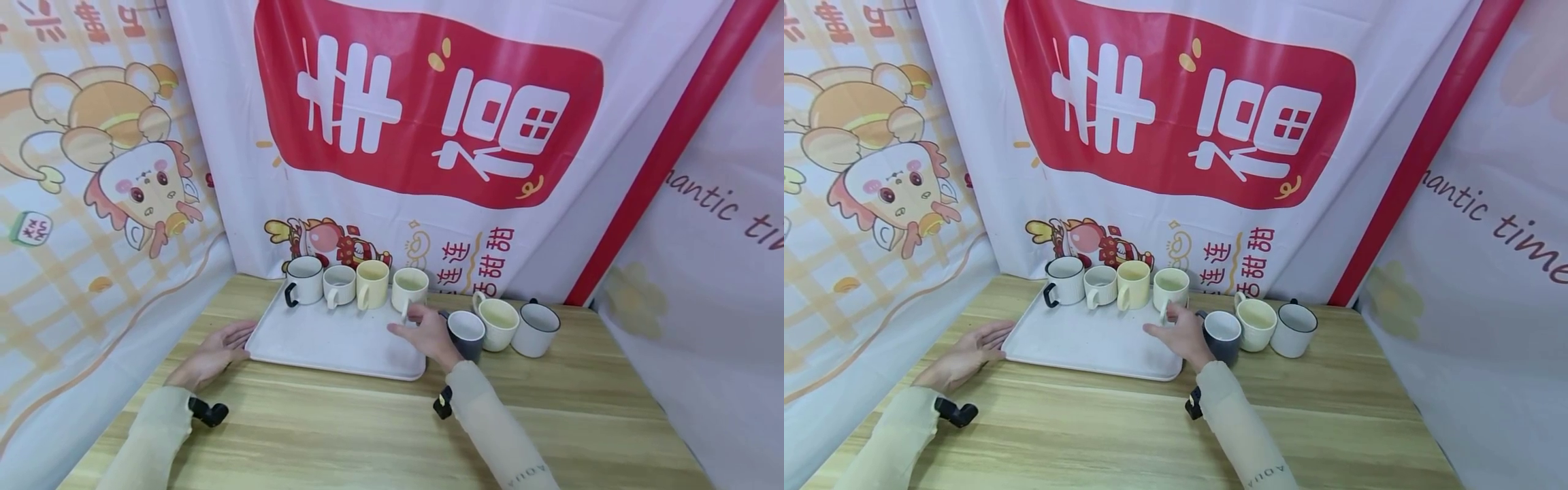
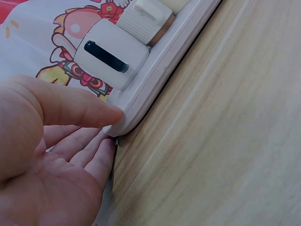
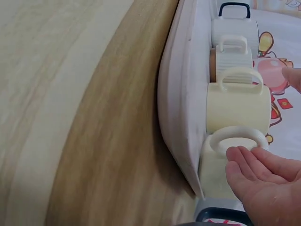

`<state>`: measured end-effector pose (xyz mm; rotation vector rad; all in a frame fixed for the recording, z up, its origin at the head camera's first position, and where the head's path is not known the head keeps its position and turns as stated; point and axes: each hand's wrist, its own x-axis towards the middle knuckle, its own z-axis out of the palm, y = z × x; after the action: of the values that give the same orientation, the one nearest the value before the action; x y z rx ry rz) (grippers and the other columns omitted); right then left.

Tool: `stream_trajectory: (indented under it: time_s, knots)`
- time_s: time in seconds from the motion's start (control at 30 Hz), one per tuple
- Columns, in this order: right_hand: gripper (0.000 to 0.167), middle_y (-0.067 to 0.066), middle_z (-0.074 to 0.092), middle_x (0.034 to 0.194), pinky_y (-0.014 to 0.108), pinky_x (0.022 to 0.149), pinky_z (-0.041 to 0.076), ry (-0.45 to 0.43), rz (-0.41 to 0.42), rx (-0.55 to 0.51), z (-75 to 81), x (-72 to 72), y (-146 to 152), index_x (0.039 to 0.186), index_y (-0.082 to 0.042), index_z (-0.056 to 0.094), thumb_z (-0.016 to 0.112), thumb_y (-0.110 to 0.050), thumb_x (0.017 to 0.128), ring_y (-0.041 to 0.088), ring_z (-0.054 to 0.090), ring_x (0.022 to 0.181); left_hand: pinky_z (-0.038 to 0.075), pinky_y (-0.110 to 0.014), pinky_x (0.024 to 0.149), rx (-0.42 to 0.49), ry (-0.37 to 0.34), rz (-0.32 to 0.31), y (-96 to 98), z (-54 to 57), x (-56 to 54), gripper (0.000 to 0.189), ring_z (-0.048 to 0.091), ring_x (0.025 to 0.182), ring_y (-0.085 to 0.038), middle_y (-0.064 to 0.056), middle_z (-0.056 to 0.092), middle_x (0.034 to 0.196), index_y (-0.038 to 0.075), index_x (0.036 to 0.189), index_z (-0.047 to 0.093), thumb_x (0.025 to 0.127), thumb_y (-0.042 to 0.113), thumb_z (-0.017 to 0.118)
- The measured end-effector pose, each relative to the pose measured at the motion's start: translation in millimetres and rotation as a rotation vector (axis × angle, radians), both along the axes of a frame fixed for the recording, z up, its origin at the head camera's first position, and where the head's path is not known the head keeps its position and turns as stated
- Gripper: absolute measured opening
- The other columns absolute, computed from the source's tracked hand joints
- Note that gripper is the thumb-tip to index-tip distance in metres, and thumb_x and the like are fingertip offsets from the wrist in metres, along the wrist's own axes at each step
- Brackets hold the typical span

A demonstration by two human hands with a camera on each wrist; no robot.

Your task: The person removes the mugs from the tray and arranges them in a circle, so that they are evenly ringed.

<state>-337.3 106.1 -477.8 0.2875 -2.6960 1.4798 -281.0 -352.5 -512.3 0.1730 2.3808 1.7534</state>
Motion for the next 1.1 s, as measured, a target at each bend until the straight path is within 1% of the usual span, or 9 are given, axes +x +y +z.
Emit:
stream_trajectory:
  time_s: [0.1,0.2,0.3,0.43,0.53,0.6,0.87,0.97,1.1]
  knots:
    - [0.047,0.012,0.078,0.123,0.046,0.102,0.062,-0.001,-0.037,-0.02,-4.0,-4.5,-4.0,0.12,-0.012,0.076,0.089,-0.039,0.083,0.028,0.071,0.118,0.032,-0.044,0.128,0.001,-0.005,0.0,-0.5,-1.2,-0.1,0.079,0.017,0.16,-0.053,-0.034,0.018,0.171,-0.011,0.163,0.018,0.095,-0.009,0.058]
    - [0.049,0.011,0.079,0.12,0.038,0.094,0.066,-0.029,-0.067,-0.078,-7.4,-9.5,-8.3,0.122,-0.008,0.076,0.087,-0.039,0.085,0.023,0.075,0.11,0.038,-0.031,0.126,-0.001,-0.005,0.004,-1.5,-2.0,-0.9,0.078,0.017,0.16,-0.052,-0.034,0.018,0.172,-0.01,0.163,0.019,0.095,-0.009,0.058]
    - [0.046,0.009,0.08,0.114,0.03,0.084,0.064,-0.058,-0.092,-0.148,-10.2,-14.7,-11.1,0.12,-0.006,0.076,0.085,-0.038,0.087,0.018,0.075,0.101,0.041,-0.021,0.121,0.006,-0.004,0.005,-1.5,-1.6,-1.2,0.078,0.017,0.16,-0.052,-0.034,0.018,0.172,-0.01,0.163,0.019,0.095,-0.009,0.058]
    - [0.038,0.006,0.079,0.108,0.027,0.079,0.057,-0.117,-0.141,-0.212,-9.5,-19.9,-12.9,0.114,-0.01,0.079,0.081,-0.041,0.091,0.016,0.07,0.096,0.04,-0.028,0.125,0.013,-0.003,0.0,0.0,0.2,-0.1,0.079,0.016,0.16,-0.052,-0.035,0.018,0.171,-0.011,0.163,0.018,0.095,-0.009,0.058]
    - [0.038,0.005,0.078,0.111,0.03,0.084,0.057,-0.168,-0.164,-0.241,-9.6,-24.0,-13.4,0.114,-0.012,0.079,0.076,-0.045,0.094,0.019,0.068,0.099,0.034,-0.04,0.128,0.015,-0.004,-0.001,0.9,1.5,0.5,0.08,0.016,0.16,-0.053,-0.035,0.017,0.171,-0.011,0.163,0.017,0.095,-0.009,0.059]
    - [0.037,0.006,0.077,0.112,0.031,0.087,0.057,-0.189,-0.166,-0.264,-11.0,-26.7,-13.2,0.112,-0.012,0.079,0.073,-0.046,0.097,0.019,0.067,0.101,0.032,-0.043,0.128,0.013,-0.005,-0.006,1.0,2.2,0.8,0.08,0.015,0.16,-0.054,-0.036,0.016,0.171,-0.012,0.163,0.016,0.095,-0.009,0.059]
    - [0.044,0.013,0.08,0.107,0.022,0.076,0.049,-0.201,-0.185,-0.368,-15.7,-32.8,-13.5,0.098,0.003,0.075,0.068,-0.04,0.102,0.014,0.066,0.091,0.028,-0.048,0.128,0.007,-0.011,-0.007,0.8,-0.1,-0.3,0.08,0.015,0.16,-0.054,-0.035,0.016,0.172,-0.012,0.163,0.017,0.095,-0.009,0.059]
    - [0.042,0.011,0.078,0.1,0.023,0.075,0.046,-0.201,-0.204,-0.371,-15.2,-31.6,-15.5,0.093,0.003,0.074,0.066,-0.037,0.104,0.014,0.063,0.087,0.029,-0.046,0.128,0.004,-0.006,-0.013,0.7,-0.5,-0.3,0.081,0.015,0.16,-0.054,-0.035,0.015,0.171,-0.012,0.163,0.016,0.095,-0.008,0.059]
    - [0.038,0.006,0.074,0.092,0.024,0.076,0.045,-0.206,-0.221,-0.363,-11.3,-26.8,-18.3,0.091,0.002,0.074,0.064,-0.032,0.105,0.015,0.06,0.085,0.036,-0.032,0.126,0.001,-0.008,-0.005,-1.1,-0.7,-1.1,0.081,0.015,0.16,-0.053,-0.033,0.015,0.172,-0.01,0.164,0.017,0.095,-0.008,0.059]
